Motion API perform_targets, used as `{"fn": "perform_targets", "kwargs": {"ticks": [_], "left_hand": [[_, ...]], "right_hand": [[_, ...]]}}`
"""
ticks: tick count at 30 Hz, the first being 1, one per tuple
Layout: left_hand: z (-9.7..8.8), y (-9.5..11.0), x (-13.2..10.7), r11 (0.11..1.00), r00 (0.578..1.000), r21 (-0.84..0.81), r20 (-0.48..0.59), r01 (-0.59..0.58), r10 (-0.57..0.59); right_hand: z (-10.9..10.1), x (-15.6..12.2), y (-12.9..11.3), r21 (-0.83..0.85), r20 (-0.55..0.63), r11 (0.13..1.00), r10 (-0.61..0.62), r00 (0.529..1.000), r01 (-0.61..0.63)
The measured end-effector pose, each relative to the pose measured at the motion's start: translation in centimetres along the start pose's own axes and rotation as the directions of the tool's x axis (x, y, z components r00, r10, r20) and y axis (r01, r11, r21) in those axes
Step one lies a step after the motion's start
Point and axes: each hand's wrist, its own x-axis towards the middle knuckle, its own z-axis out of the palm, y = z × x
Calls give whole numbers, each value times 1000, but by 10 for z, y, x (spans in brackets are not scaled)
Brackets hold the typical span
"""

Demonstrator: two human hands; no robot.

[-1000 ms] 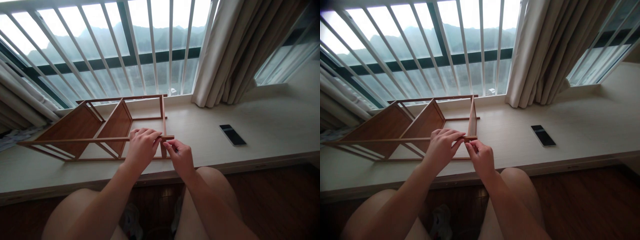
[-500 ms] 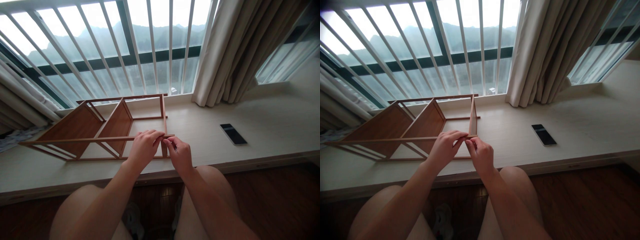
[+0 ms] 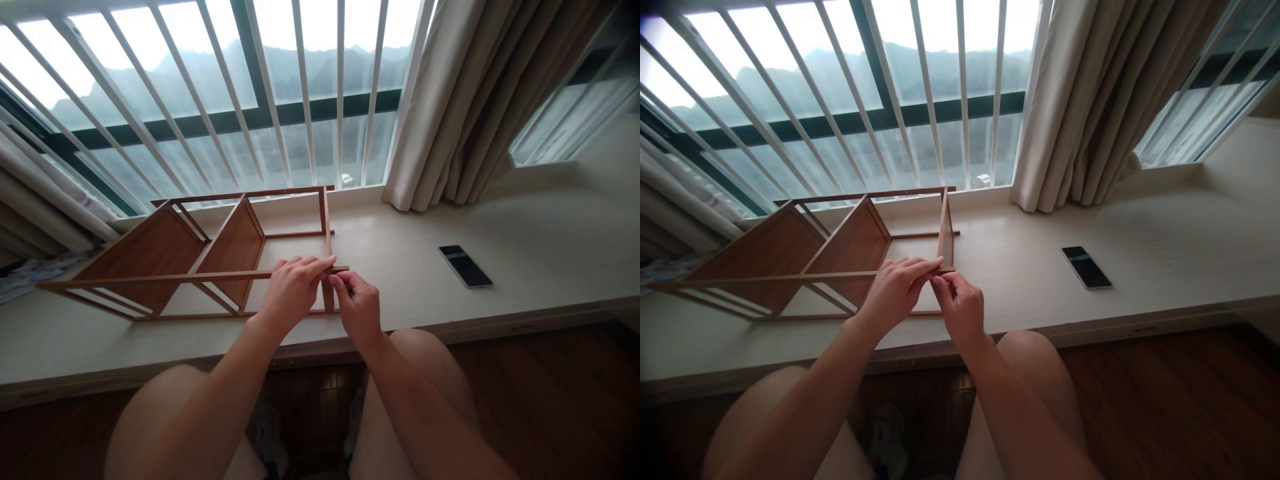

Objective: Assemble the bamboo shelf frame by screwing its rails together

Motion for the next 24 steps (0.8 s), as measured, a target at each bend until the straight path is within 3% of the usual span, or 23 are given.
{"fn": "perform_targets", "kwargs": {"ticks": [6,13,19,24], "left_hand": [[3,-1,0,1000,1000,5,-16,-2,2],[5,-1,0,1000,999,14,-33,0,0],[6,-1,-2,1000,999,24,-35,2,-1],[8,-1,-3,999,999,34,-50,6,-4]], "right_hand": [[-1,0,3,-117,52,992,-48,998,54],[2,-1,3,-107,-9,994,-16,1000,15],[10,-4,-2,153,-35,981,122,992,-115],[18,-5,-13,465,8,841,307,952,-275]]}}
